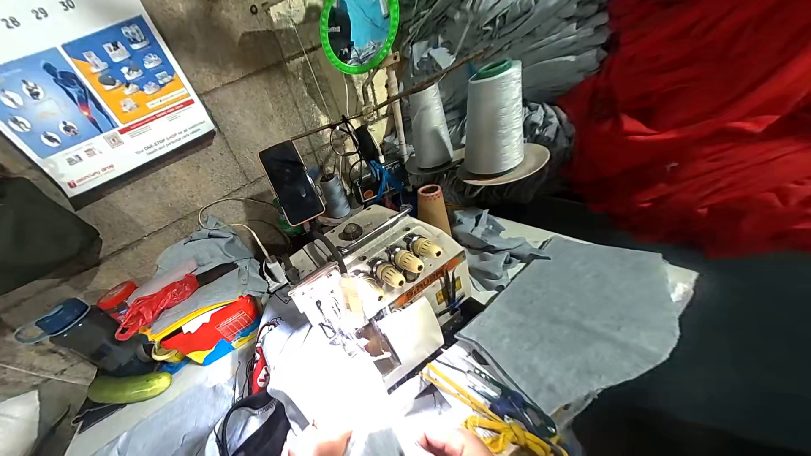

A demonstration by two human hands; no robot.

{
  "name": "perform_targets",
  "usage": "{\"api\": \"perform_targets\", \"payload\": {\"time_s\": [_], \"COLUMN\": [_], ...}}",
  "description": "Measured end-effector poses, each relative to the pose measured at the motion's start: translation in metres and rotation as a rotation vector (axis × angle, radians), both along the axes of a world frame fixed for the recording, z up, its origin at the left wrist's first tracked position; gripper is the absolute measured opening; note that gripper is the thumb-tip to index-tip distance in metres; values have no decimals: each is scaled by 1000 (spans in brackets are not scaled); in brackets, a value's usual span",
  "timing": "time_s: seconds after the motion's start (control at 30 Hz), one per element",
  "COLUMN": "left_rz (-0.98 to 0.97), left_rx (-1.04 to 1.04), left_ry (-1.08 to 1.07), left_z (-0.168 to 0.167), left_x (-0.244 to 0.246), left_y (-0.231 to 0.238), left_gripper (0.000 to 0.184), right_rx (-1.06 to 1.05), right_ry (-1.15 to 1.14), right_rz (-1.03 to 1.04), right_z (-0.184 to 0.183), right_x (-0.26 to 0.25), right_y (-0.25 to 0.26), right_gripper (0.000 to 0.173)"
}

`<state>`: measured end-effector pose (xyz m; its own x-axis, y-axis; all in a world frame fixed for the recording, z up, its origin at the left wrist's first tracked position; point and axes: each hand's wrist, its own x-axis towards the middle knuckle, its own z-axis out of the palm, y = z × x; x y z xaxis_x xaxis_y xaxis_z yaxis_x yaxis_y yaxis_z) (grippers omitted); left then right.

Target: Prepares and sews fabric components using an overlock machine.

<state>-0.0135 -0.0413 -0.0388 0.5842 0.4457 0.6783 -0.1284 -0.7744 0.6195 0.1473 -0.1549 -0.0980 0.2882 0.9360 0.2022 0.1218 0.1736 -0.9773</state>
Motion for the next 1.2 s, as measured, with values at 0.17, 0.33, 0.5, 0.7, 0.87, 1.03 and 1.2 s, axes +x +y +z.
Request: {"api": "perform_targets", "payload": {"time_s": [0.17, 0.33, 0.5, 0.7, 0.87, 1.03, 1.2], "left_rz": [46, 160, 199, 209, 298, 301, 459], "left_rx": [9, 133, 274, 405, 534, 677, 776], "left_ry": [-2, 43, 105, 169, 199, 277, 228], "left_z": [-5, -6, -19, -28, -39, -35, -43], "left_x": [8, 18, 16, 14, 12, 6, 7], "left_y": [2, 2, 6, 2, -1, -12, -12], "left_gripper": [19, 22, 19, 25, 18, 19, 13], "right_rx": [19, 73, 22, -27, -61, -98, -104], "right_ry": [-29, -69, -124, -3, 176, 186, 275], "right_rz": [4, -59, -131, -113, -52, -43, -36], "right_z": [10, 17, 26, 23, 17, 22, 23], "right_x": [10, 5, -2, -7, -8, -8, -8], "right_y": [19, 28, 22, 6, 3, 2, 1], "right_gripper": [21, 23, 17, 13, 12, 16, 14]}}
